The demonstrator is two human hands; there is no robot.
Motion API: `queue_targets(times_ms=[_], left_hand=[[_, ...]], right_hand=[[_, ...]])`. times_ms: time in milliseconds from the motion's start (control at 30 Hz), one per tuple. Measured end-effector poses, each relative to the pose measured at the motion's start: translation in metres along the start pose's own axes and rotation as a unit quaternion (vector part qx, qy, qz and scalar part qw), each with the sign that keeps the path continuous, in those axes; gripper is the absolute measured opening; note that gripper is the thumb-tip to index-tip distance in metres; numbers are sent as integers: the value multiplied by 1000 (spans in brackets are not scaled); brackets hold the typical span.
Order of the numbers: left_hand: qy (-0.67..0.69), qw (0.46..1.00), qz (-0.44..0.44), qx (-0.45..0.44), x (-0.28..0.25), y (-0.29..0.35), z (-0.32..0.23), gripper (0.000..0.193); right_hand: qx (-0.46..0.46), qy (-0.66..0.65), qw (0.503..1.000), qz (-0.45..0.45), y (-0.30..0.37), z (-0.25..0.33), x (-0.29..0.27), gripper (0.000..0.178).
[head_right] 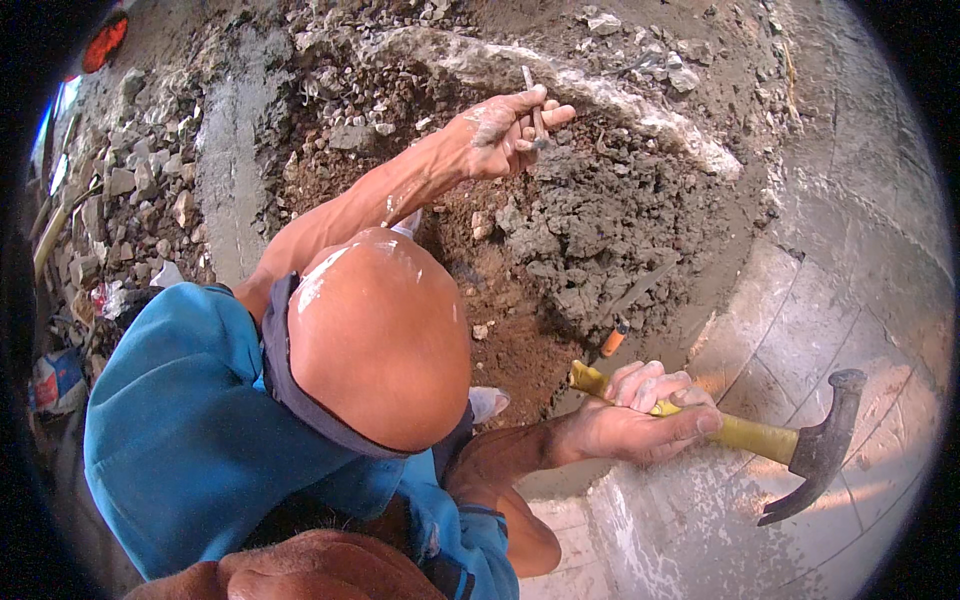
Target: The person uses a hammer and a chisel to break up a pile of concrete on the ground. They repeatedly position the chisel on the concrete and strike it with the hammer to chip away at the material.
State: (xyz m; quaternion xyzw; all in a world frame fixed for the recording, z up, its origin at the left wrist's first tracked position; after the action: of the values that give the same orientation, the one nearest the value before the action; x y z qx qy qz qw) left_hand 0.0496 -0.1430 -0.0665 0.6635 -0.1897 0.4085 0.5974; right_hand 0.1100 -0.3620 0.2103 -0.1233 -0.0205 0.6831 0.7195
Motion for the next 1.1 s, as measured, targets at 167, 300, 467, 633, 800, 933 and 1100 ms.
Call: queue_targets(times_ms=[167, 300, 467, 633, 800, 933, 1100], left_hand=[[-31, 999, -2, 34, 20, -10, -9, 28], [-48, 996, -41, 64, 27, -14, -3, 28], [-30, 998, -19, 55, 31, -27, 0, 27], [-48, 996, -49, 53, 26, -18, -7, 26], [-55, 995, -39, 71, 23, -16, -15, 27], [-55, 996, -50, 53, 24, -16, -5, 27], [-63, 998, -11, 10, 25, -19, -1, 30]], right_hand=[[-111, -35, 991, 60, -11, 40, 11, 46], [-221, -57, 974, -1, -12, 91, 10, 54], [-225, -65, 971, 46, 30, 19, 26, 46], [27, 224, 949, 220, 80, -148, 58, 33], [-122, -186, 936, 274, -24, 20, 4, 33], [-205, -198, 946, 155, -8, 43, -6, 34], [41, 156, 962, 220, 82, -141, 44, 35]])
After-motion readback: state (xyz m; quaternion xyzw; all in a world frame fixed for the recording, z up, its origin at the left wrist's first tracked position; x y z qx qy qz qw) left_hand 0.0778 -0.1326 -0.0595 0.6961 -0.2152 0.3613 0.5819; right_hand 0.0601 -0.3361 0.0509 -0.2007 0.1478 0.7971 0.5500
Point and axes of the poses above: each hand's wrist, its own y-axis away from the middle knuckle, its own x-axis out of the palm, z = x × y, the point moved 10 cm from there along -y, towards the middle knuckle, and after that the axes turned 6 degrees about -z, right-handed, at the moved point
